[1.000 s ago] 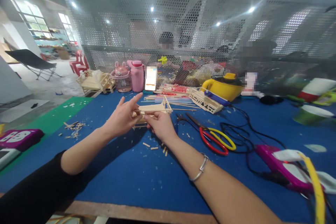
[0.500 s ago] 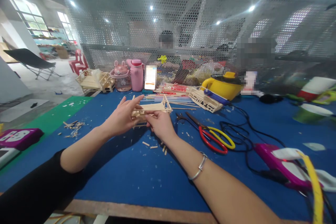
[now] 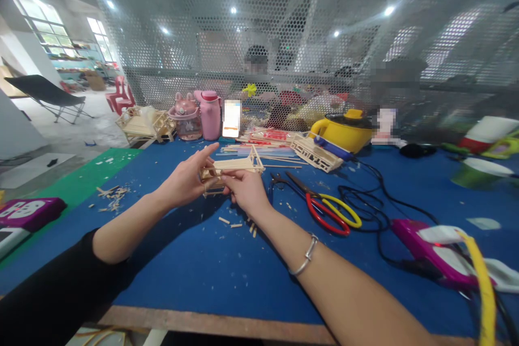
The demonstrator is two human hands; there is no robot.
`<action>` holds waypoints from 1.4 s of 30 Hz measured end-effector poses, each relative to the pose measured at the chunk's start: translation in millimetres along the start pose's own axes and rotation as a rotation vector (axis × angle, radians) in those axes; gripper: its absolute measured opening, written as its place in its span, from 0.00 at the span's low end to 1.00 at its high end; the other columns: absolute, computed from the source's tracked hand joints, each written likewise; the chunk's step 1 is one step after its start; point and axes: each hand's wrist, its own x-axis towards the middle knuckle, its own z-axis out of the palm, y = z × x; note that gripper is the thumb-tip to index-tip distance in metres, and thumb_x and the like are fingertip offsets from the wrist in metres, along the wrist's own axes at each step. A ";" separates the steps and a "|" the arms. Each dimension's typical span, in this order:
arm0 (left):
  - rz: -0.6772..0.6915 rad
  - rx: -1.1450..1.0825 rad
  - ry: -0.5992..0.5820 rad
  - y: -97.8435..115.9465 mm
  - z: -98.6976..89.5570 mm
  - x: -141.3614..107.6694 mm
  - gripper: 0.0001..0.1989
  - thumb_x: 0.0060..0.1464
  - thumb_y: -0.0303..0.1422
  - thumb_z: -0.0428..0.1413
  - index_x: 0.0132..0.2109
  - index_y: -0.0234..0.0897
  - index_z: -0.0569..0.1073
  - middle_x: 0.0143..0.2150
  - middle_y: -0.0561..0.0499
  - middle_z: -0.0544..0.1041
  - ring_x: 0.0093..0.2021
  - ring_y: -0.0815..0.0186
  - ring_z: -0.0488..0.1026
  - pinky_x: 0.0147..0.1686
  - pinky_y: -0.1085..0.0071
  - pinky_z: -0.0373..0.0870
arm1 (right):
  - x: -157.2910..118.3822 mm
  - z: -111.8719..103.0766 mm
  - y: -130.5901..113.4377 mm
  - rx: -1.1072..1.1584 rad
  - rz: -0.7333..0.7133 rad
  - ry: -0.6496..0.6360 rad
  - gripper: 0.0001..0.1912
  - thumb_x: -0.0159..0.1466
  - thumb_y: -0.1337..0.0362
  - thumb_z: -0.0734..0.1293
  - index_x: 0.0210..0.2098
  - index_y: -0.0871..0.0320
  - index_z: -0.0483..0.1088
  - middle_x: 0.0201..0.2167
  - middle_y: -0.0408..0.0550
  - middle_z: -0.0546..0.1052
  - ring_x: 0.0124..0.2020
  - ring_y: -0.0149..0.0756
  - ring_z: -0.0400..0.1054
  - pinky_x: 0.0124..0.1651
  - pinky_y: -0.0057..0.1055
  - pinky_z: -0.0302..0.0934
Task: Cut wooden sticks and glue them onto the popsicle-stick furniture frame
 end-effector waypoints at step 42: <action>0.045 0.031 0.024 -2.5 0.1 0.0 0.13 0.60 0.35 0.46 0.44 0.36 0.73 0.41 0.45 0.77 0.45 0.63 0.70 0.46 0.63 0.67 | -19.2 -60.6 -19.0 -1.006 -0.198 -0.370 0.06 0.53 0.59 0.68 0.26 0.54 0.76 0.19 0.42 0.74 0.19 0.30 0.62 0.22 0.26 0.49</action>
